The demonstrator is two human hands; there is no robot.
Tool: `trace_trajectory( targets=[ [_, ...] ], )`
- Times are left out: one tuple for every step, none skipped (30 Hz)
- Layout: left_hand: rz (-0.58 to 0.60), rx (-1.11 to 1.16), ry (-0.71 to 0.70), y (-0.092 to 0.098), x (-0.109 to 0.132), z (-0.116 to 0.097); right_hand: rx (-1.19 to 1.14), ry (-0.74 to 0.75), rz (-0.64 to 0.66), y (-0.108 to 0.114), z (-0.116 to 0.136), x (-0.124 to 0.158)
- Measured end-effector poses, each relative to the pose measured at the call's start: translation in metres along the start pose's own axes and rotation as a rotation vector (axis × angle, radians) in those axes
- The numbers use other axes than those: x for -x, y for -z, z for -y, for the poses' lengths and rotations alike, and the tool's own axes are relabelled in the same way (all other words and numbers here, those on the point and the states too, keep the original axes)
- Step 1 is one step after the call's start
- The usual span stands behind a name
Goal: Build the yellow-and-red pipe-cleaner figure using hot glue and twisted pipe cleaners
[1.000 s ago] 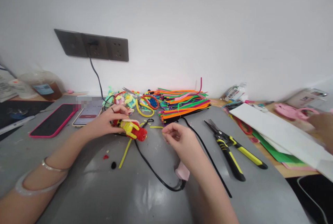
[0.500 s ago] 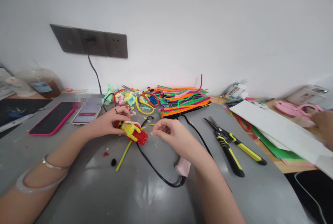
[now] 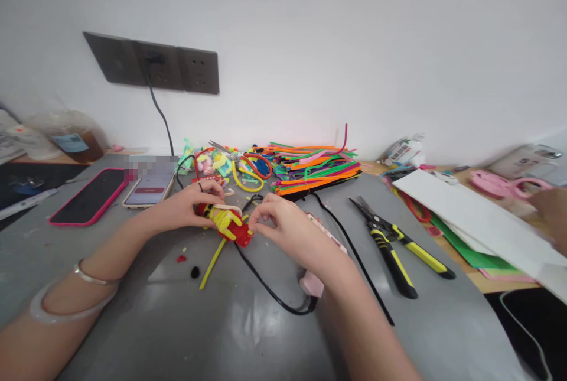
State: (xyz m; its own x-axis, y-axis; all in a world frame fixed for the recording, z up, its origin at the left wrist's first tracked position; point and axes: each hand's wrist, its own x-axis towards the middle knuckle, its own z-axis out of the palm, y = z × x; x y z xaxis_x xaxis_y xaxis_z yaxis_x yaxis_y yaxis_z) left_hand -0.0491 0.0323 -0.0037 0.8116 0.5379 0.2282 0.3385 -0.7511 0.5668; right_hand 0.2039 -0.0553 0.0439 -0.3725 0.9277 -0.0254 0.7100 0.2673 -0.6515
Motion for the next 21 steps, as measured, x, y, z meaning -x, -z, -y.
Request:
trace_trajectory(
  targets=[
    [-0.001, 0.003, 0.0, 0.0001, -0.0002, -0.0004, 0.009, 0.003, 0.004, 0.0004, 0.0004, -0.0002],
    [-0.002, 0.006, 0.001, 0.0002, -0.0003, -0.0008, 0.018, 0.007, 0.009, 0.0006, 0.0005, -0.0004],
    [-0.003, 0.01, 0.002, 0.0003, -0.0004, -0.0012, 0.027, 0.012, 0.015, 0.0005, 0.0004, -0.0006],
    [-0.004, 0.014, 0.002, 0.0004, -0.0004, -0.0017, 0.036, 0.015, 0.019, 0.0003, 0.0001, -0.0009],
    [-0.004, 0.017, 0.002, 0.0004, -0.0004, -0.0021, 0.043, 0.017, 0.021, -0.0001, -0.0002, -0.0012],
    [-0.004, 0.02, 0.002, 0.0005, -0.0004, -0.0024, 0.047, 0.016, 0.023, -0.0005, -0.0005, -0.0015],
    [-0.003, 0.02, 0.004, 0.0005, -0.0004, -0.0026, 0.049, 0.012, 0.025, -0.0009, -0.0004, -0.0019],
    [-0.002, 0.018, 0.005, 0.0005, -0.0003, -0.0027, 0.05, 0.007, 0.028, -0.0011, -0.0002, -0.0022],
    [-0.002, 0.015, 0.005, 0.0004, -0.0003, -0.0026, 0.05, 0.003, 0.031, -0.0013, 0.0004, -0.0024],
    [-0.003, 0.012, 0.004, 0.0002, -0.0003, -0.0024, 0.05, -0.002, 0.036, -0.0013, 0.001, -0.0025],
    [-0.004, 0.009, 0.003, 0.0001, -0.0002, -0.0021, 0.05, -0.007, 0.041, -0.0012, 0.0017, -0.0027],
    [-0.004, 0.007, 0.0, -0.0001, -0.0002, -0.0018, 0.051, -0.012, 0.045, -0.0013, 0.0021, -0.0027],
    [-0.004, 0.005, -0.003, -0.0003, -0.0002, -0.0015, 0.053, -0.017, 0.047, -0.0014, 0.0023, -0.0028],
    [-0.004, 0.004, -0.006, -0.0004, -0.0001, -0.0013, 0.055, -0.021, 0.045, -0.0018, 0.0019, -0.003],
    [-0.005, 0.003, -0.005, -0.0005, -0.0001, -0.0012, 0.057, -0.021, 0.04, -0.0024, 0.0012, -0.0033],
    [-0.007, 0.002, -0.004, -0.0004, 0.0, -0.0012, 0.058, -0.019, 0.034, -0.0033, 0.0, -0.0036],
    [-0.008, 0.002, -0.002, -0.0003, 0.0, -0.0014, 0.059, -0.016, 0.026, -0.0042, -0.0014, -0.004],
    [-0.009, 0.004, 0.001, -0.0002, 0.0001, -0.0017, 0.06, -0.012, 0.018, -0.005, -0.0028, -0.0044],
    [-0.013, 0.006, 0.003, -0.0001, 0.0001, -0.0019, 0.061, -0.007, 0.01, -0.0057, -0.0041, -0.0047],
    [-0.016, 0.007, 0.003, 0.0, 0.0001, -0.0021, 0.062, 0.001, 0.0, -0.0059, -0.0051, -0.0049],
    [-0.018, 0.008, 0.004, 0.0, 0.0, -0.0021, 0.06, 0.009, -0.013, -0.0058, -0.0057, -0.0047]
  ],
)
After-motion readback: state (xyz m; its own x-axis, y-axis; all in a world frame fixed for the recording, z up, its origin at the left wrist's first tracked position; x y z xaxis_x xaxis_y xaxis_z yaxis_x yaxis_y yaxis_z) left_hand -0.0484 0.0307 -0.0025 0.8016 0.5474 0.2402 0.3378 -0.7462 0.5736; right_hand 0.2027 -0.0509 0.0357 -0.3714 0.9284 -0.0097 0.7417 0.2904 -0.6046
